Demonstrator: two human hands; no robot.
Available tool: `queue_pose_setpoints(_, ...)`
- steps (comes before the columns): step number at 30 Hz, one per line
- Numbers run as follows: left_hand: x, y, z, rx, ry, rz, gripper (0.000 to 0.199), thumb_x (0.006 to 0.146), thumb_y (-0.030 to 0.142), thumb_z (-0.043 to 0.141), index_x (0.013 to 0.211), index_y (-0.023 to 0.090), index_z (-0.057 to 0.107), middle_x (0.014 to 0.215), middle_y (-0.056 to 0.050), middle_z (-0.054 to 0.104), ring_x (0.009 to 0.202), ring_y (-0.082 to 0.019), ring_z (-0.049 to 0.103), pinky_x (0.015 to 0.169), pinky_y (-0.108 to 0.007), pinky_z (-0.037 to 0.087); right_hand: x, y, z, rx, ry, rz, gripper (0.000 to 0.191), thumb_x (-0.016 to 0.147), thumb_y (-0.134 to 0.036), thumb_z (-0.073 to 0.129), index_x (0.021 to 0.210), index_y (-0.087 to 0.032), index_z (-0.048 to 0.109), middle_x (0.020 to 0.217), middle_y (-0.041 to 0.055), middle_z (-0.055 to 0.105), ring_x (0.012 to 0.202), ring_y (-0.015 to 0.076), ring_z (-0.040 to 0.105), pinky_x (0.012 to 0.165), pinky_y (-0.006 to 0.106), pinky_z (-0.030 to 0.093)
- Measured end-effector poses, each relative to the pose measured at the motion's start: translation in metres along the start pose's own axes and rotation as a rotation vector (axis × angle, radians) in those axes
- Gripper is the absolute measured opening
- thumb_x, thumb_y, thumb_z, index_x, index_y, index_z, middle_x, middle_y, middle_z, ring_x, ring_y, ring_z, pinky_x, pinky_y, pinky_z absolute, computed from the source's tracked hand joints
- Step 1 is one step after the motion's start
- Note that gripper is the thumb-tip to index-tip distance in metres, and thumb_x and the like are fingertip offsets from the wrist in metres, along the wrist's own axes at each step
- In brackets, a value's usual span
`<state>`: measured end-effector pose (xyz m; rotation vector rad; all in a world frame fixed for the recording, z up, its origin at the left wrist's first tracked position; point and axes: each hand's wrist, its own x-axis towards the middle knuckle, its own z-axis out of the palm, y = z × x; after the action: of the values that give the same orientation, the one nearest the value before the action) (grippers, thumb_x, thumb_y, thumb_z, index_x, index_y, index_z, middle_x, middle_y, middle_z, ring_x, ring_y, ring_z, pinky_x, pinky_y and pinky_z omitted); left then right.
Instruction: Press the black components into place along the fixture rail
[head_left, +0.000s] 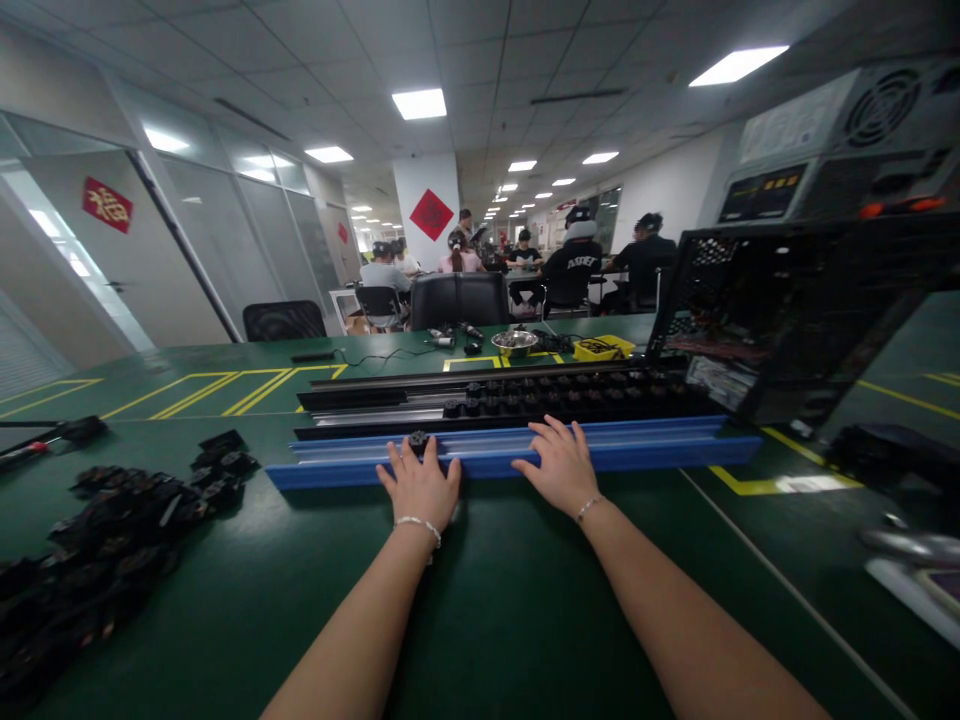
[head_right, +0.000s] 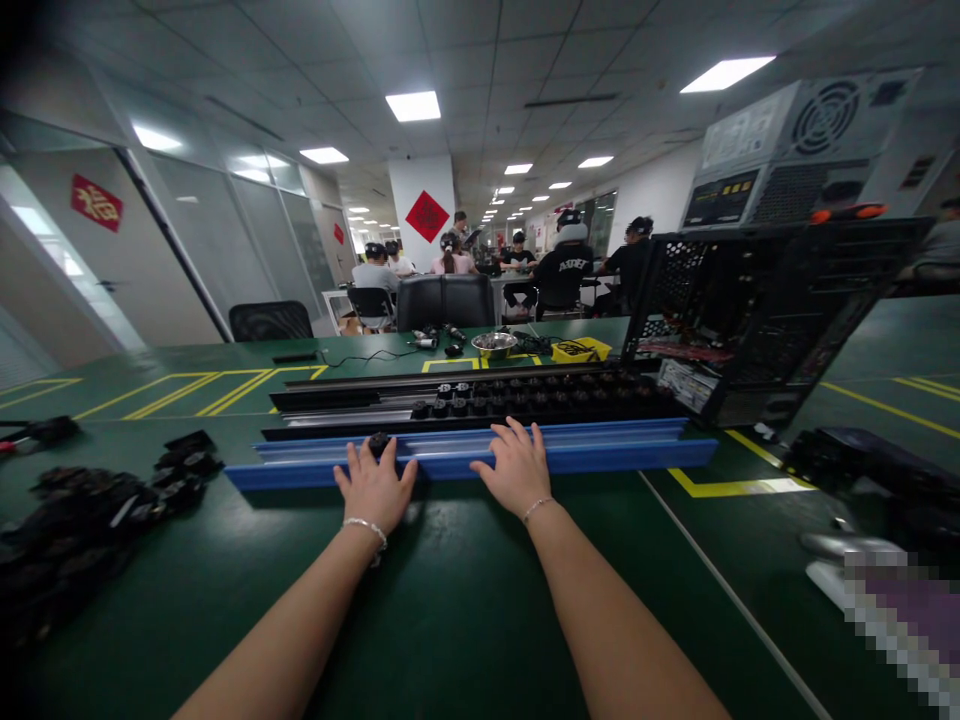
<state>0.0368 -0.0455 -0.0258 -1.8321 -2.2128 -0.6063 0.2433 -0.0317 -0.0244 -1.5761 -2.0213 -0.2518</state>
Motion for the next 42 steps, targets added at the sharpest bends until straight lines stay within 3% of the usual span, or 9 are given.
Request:
queue_pose_setpoints(10, 0.005, -0.010, -0.001, -0.101, -0.036, -0.102, 0.052, 0.085, 0.054, 0.028, 0.126, 0.029, 0.049, 0.140, -0.012, 0.034, 0.135, -0.034, 0.011, 0.102, -0.059, 0.018, 0.000, 0.001, 0.001, 0.025, 0.019, 0.002, 0.030, 0.074, -0.050, 0.053, 0.071, -0.021, 0.061, 0.120, 0.0037, 0.056, 0.123, 0.0234, 0.035, 0.105, 0.050, 0.015)
queue_pose_setpoints(20, 0.011, -0.022, -0.004, -0.122, 0.024, -0.164, 0.044, 0.086, 0.047, 0.029, 0.119, 0.033, 0.055, 0.137, -0.008, 0.039, 0.133, -0.033, 0.017, 0.101, -0.060, 0.021, 0.001, 0.002, 0.003, 0.025, 0.029, 0.001, 0.030, 0.074, -0.050, 0.053, 0.072, -0.022, 0.062, 0.119, 0.0037, 0.057, 0.122, 0.0236, 0.036, 0.105, 0.049, 0.015)
queue_pose_setpoints(29, 0.021, -0.044, -0.003, -0.134, 0.068, -0.285, 0.043, 0.086, 0.045, 0.030, 0.116, 0.034, 0.058, 0.136, -0.006, 0.040, 0.132, -0.034, 0.019, 0.101, -0.059, 0.022, 0.001, 0.003, 0.004, 0.026, 0.043, 0.006, 0.031, 0.074, -0.051, 0.052, 0.069, -0.022, 0.061, 0.118, 0.0037, 0.058, 0.121, 0.0244, 0.038, 0.104, 0.049, 0.017)
queue_pose_setpoints(34, 0.025, -0.053, -0.006, -0.142, 0.087, -0.322, 0.041, 0.085, 0.042, 0.032, 0.113, 0.032, 0.061, 0.134, -0.006, 0.043, 0.132, -0.032, 0.022, 0.102, -0.052, 0.026, 0.002, 0.002, 0.003, 0.034, 0.054, 0.017, 0.030, 0.072, -0.050, 0.055, 0.065, -0.021, 0.059, 0.116, 0.0035, 0.059, 0.119, 0.0241, 0.040, 0.104, 0.048, 0.018)
queue_pose_setpoints(42, 0.038, -0.083, -0.006, -0.168, 0.133, -0.422, 0.042, 0.085, 0.042, 0.031, 0.104, 0.031, 0.067, 0.131, -0.006, 0.047, 0.131, -0.033, 0.023, 0.102, -0.052, 0.026, 0.001, 0.005, 0.002, 0.029, 0.061, 0.019, 0.028, 0.072, -0.048, 0.055, 0.065, -0.022, 0.059, 0.115, 0.0040, 0.060, 0.119, 0.0242, 0.040, 0.103, 0.048, 0.018)
